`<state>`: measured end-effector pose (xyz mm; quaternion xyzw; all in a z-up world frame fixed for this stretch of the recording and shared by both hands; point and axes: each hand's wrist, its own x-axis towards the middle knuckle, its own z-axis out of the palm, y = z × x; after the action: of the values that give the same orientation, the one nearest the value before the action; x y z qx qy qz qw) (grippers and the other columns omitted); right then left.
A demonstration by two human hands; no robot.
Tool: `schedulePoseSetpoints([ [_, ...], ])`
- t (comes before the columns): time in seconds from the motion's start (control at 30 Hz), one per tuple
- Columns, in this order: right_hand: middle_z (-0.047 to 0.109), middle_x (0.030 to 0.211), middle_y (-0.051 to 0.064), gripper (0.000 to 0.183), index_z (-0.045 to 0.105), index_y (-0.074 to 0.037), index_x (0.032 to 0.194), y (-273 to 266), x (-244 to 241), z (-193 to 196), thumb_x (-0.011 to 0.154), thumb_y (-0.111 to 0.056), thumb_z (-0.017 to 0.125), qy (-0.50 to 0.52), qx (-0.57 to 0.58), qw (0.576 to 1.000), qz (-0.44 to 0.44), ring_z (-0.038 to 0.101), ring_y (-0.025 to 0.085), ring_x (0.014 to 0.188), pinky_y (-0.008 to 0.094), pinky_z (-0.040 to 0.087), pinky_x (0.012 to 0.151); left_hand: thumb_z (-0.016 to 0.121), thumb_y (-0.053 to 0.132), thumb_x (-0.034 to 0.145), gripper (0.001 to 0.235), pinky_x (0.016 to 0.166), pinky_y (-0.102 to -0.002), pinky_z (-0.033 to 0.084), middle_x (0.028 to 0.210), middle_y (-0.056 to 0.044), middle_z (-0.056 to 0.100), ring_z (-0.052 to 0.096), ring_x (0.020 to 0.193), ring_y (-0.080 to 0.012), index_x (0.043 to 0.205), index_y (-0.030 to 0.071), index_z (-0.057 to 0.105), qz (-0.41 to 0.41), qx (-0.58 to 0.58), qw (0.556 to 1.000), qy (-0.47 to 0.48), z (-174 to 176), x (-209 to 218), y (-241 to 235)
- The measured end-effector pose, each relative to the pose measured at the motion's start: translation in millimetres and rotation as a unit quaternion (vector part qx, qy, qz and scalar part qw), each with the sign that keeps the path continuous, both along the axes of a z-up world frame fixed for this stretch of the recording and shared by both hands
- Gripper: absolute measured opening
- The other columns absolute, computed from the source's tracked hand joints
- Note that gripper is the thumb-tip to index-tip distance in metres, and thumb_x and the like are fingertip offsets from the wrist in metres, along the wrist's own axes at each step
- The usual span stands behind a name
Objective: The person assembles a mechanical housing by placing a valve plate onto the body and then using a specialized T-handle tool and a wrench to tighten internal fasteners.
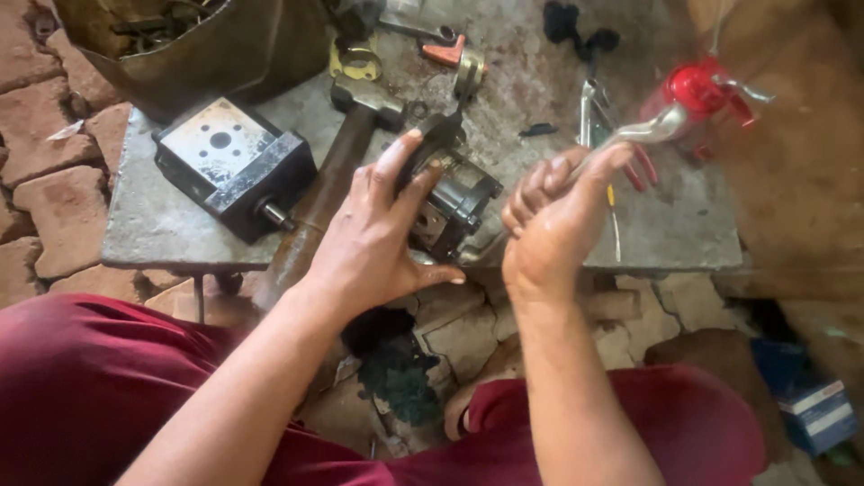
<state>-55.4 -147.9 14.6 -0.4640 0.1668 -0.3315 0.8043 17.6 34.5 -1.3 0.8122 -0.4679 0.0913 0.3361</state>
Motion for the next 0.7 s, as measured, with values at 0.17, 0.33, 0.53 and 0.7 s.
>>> schedulePoseSetpoints([
  [0.17,0.030,0.065,-0.003,0.059,0.040,-0.014,0.086,19,2,-7,0.099,-0.070,0.049,-0.027,-0.015,0.999,-0.013,0.023,0.010,0.051,0.029,0.020,0.046,0.092,0.059,0.055,0.114,0.110,-0.060,0.036,0.162,-0.019,0.019,0.037,0.133,-0.0498,0.148,0.009,0.051,0.039,0.028,0.999,-0.004,-2,-12,-3],
  [0.33,0.034,0.068,-0.001,0.060,0.041,-0.011,0.091,50,-9,-8,0.106,-0.068,0.051,-0.084,-0.167,0.982,0.034,0.028,0.011,0.057,0.027,0.025,0.052,0.091,0.053,0.059,0.106,0.108,-0.058,0.039,0.166,-0.014,0.018,0.037,0.129,-0.0468,0.150,0.016,0.050,0.076,0.049,0.996,-0.028,-18,-14,-8],
  [0.53,0.043,0.070,-0.004,0.054,0.046,-0.013,0.086,-19,24,-19,0.103,-0.065,0.047,0.150,0.099,0.979,-0.092,0.033,0.010,0.055,0.028,0.026,0.048,0.088,0.058,0.063,0.106,0.106,-0.059,0.037,0.165,-0.014,0.020,0.036,0.128,-0.0447,0.151,0.014,0.051,0.077,0.045,0.995,-0.031,-25,-16,-9],
  [0.7,0.035,0.063,-0.005,0.051,0.045,-0.017,0.084,-45,25,-41,0.100,-0.065,0.045,0.164,0.076,0.980,-0.079,0.029,0.009,0.049,0.027,0.021,0.042,0.086,0.070,0.063,0.111,0.112,-0.061,0.032,0.166,-0.013,0.020,0.034,0.133,-0.0437,0.151,0.014,0.050,0.074,0.015,0.996,-0.036,-21,-18,-7],
])
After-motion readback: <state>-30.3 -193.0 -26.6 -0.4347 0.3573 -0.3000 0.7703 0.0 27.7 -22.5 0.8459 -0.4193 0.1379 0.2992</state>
